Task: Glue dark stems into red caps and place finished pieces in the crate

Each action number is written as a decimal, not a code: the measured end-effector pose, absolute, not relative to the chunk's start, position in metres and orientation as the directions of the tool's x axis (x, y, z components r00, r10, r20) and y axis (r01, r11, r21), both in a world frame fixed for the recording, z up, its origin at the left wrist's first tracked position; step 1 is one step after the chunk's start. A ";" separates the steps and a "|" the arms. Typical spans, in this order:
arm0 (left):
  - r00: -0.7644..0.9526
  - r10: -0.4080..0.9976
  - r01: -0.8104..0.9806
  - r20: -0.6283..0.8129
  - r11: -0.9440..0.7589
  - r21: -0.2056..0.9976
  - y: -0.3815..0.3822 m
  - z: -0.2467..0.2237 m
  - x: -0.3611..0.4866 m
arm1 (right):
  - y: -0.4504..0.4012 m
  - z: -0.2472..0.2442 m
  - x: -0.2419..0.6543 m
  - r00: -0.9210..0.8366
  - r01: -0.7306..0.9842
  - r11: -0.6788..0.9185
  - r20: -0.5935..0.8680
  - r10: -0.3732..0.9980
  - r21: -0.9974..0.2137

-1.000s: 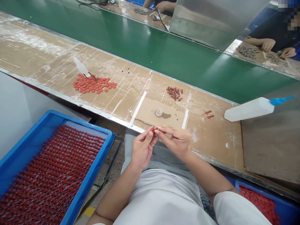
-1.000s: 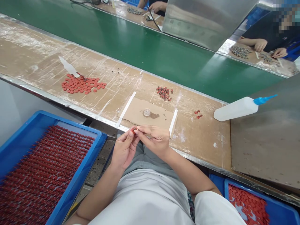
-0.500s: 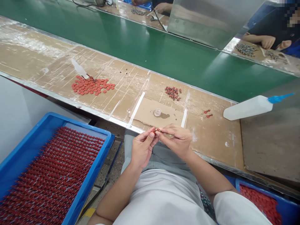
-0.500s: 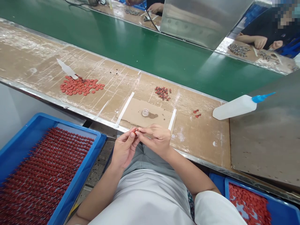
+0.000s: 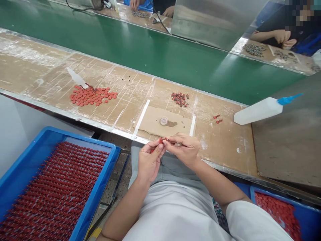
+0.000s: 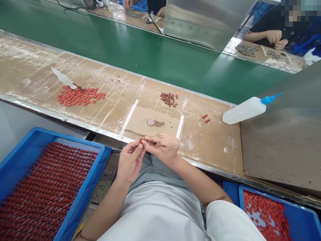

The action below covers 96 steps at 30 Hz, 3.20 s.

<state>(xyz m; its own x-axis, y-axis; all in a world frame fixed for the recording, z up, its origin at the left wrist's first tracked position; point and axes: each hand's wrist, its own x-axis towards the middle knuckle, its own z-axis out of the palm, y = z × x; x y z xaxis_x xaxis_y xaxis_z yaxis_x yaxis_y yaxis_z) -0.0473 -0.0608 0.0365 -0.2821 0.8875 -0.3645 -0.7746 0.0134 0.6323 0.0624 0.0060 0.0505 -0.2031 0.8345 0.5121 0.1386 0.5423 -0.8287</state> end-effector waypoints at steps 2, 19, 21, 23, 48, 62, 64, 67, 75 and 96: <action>-0.289 0.886 -0.770 -0.363 0.010 0.637 -0.061 0.037 -0.046 | 0.005 0.048 0.063 -0.189 0.123 0.532 0.507 0.841 -0.838; -0.308 0.894 -0.753 -0.325 -0.021 0.657 -0.059 0.038 -0.036 | 0.000 0.033 0.071 -0.101 0.015 0.394 0.391 0.915 -0.919; -0.304 0.896 -0.759 -0.325 -0.021 0.651 -0.059 0.036 -0.036 | -0.002 0.032 0.071 -0.099 -0.022 0.349 0.349 0.932 -0.937; -0.298 0.896 -0.765 -0.330 -0.017 0.644 -0.058 0.035 -0.036 | -0.004 0.030 0.070 -0.095 -0.060 0.312 0.317 0.944 -0.948; -0.175 0.897 -0.842 -0.405 0.078 0.534 -0.056 0.032 -0.036 | -0.004 0.039 0.071 -0.132 -0.228 -0.079 -0.050 0.990 -0.970; -0.106 0.912 -0.834 -0.396 0.136 0.535 -0.058 0.030 -0.038 | -0.007 0.037 0.080 -0.172 -0.252 -0.203 -0.163 0.972 -0.946; -0.101 0.909 -0.834 -0.404 0.144 0.533 -0.057 0.033 -0.037 | -0.006 0.036 0.079 -0.188 -0.314 -0.242 -0.190 0.964 -0.918; -0.082 0.902 -0.835 -0.424 0.171 0.524 -0.056 0.035 -0.036 | -0.006 0.036 0.078 -0.201 -0.392 -0.276 -0.211 0.956 -0.878; 0.075 0.835 -0.889 -0.545 0.304 0.342 -0.052 0.037 -0.044 | 0.015 0.031 0.130 0.161 -0.159 0.016 -0.010 0.987 -0.987; 0.240 0.856 -0.866 -0.458 0.402 0.298 -0.043 0.023 -0.047 | 0.098 -0.025 0.284 0.260 0.881 -0.028 0.435 0.862 -0.472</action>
